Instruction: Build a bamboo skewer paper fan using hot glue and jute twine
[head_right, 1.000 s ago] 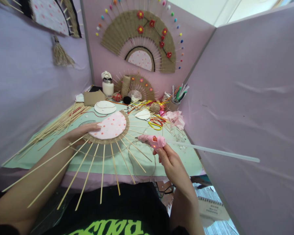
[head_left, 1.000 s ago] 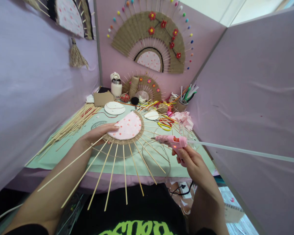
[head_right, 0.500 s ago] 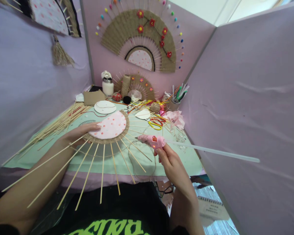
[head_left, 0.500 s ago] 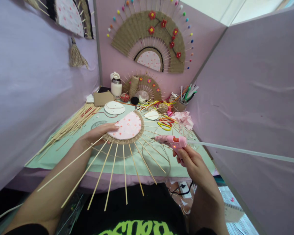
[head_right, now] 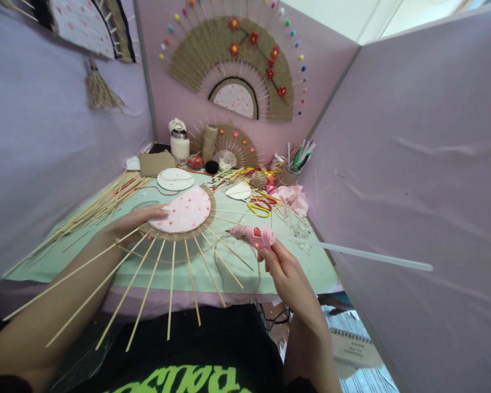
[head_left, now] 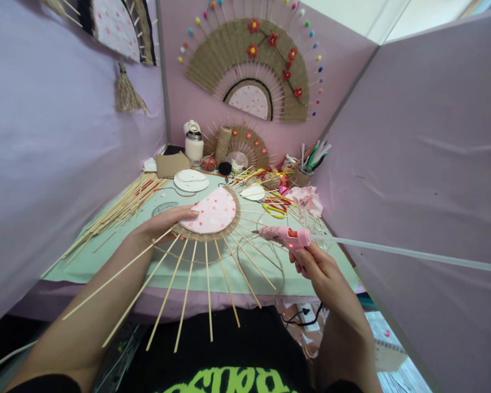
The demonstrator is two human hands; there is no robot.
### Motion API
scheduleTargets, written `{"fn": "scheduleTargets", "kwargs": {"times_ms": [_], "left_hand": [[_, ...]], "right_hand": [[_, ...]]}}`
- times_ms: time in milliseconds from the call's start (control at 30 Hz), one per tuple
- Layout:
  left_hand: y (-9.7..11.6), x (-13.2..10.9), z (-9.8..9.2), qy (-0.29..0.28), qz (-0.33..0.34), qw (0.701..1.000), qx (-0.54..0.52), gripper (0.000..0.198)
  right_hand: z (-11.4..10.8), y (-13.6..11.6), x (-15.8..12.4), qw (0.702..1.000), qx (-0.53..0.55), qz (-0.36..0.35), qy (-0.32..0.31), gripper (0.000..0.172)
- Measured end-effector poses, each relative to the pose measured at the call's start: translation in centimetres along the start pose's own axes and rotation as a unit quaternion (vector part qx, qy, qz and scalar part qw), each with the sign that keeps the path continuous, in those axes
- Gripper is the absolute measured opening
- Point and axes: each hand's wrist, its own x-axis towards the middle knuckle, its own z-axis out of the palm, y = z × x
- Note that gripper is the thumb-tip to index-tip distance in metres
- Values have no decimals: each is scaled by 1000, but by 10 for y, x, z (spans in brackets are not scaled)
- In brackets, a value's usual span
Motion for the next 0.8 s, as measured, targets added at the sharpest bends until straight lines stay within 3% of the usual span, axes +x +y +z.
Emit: {"fn": "scheduleTargets", "kwargs": {"times_ms": [800], "left_hand": [[0,-1,0,-3,-4,1000,-3,36]], "right_hand": [[0,-1,0,1000,-13,-17,3,34]]}}
